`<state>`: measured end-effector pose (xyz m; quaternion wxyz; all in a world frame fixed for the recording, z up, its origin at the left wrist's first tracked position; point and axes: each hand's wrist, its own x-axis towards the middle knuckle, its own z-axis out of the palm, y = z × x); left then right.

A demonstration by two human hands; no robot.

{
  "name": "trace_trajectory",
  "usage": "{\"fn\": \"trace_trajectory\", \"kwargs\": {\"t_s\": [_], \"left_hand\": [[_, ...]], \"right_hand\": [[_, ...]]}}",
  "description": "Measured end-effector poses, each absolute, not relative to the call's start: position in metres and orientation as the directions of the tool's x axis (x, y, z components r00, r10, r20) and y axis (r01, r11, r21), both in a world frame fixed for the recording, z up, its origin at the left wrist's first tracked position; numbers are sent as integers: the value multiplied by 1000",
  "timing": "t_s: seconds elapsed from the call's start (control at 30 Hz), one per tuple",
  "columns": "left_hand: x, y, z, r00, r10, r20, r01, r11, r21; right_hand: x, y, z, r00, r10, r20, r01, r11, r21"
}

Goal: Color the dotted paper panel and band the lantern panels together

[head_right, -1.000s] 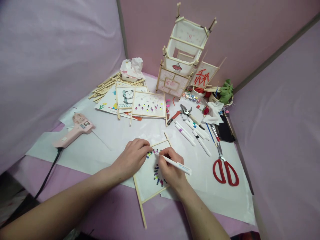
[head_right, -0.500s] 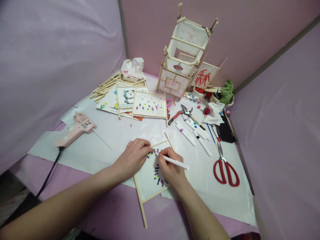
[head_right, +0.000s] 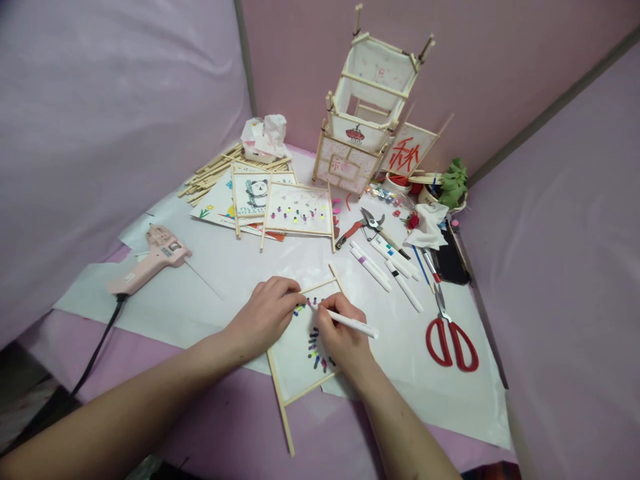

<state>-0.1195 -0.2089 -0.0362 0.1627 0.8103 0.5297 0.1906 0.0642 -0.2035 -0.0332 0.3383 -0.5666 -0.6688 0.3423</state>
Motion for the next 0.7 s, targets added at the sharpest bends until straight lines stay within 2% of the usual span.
{"fn": "trace_trajectory", "kwargs": {"t_s": [0.7], "left_hand": [[-120,-208,-36,363,922,134,800,-382,463]], "right_hand": [[64,-204,-32,-159,984,83,528,156,-835]]}}
